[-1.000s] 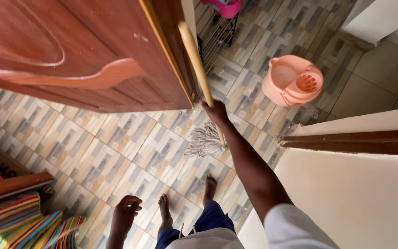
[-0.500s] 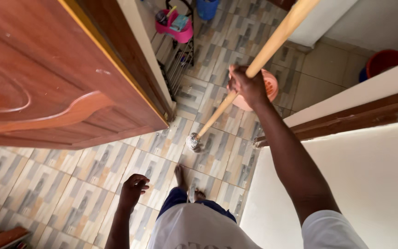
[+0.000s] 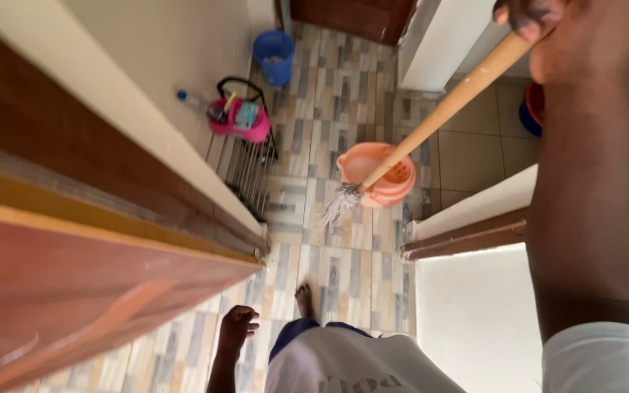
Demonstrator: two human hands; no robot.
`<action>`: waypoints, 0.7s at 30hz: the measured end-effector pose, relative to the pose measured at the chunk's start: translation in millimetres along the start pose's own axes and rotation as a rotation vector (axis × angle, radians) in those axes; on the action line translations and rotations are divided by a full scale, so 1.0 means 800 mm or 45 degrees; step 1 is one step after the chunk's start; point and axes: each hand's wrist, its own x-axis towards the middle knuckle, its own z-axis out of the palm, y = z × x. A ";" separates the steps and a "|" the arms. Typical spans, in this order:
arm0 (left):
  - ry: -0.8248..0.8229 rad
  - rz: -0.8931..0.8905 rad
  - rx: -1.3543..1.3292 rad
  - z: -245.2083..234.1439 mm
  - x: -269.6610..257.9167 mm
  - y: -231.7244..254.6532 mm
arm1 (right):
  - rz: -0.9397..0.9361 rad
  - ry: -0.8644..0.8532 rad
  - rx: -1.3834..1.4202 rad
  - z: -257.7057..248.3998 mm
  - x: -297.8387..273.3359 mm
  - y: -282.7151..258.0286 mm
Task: The person mops the tiled floor of a bedroom and a hallway using a string mop and a bucket of water, moving furniture aside to reach the floor underneath.
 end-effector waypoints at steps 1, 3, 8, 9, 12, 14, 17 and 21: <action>-0.029 0.071 0.050 0.000 0.021 0.028 | -0.053 0.010 -0.047 -0.019 0.017 0.002; -0.088 0.150 0.137 0.003 0.036 0.053 | -0.057 0.080 -0.121 -0.043 0.034 0.011; -0.166 0.268 0.175 0.025 0.086 0.119 | -0.093 0.366 -0.143 -0.012 0.061 0.053; -0.172 0.264 0.185 0.034 0.094 0.129 | -0.092 0.440 -0.167 -0.006 0.062 0.074; -0.181 0.246 0.115 0.059 0.115 0.149 | -0.110 0.578 -0.257 -0.022 0.057 0.162; -0.140 0.158 0.129 0.078 0.124 0.159 | -0.164 0.563 -0.349 -0.043 0.038 0.255; -0.073 0.063 0.097 0.109 0.129 0.174 | -0.017 0.540 -0.177 -0.089 -0.014 0.416; -0.024 0.058 0.046 0.162 0.149 0.203 | 0.385 0.279 -0.419 -0.145 -0.109 0.587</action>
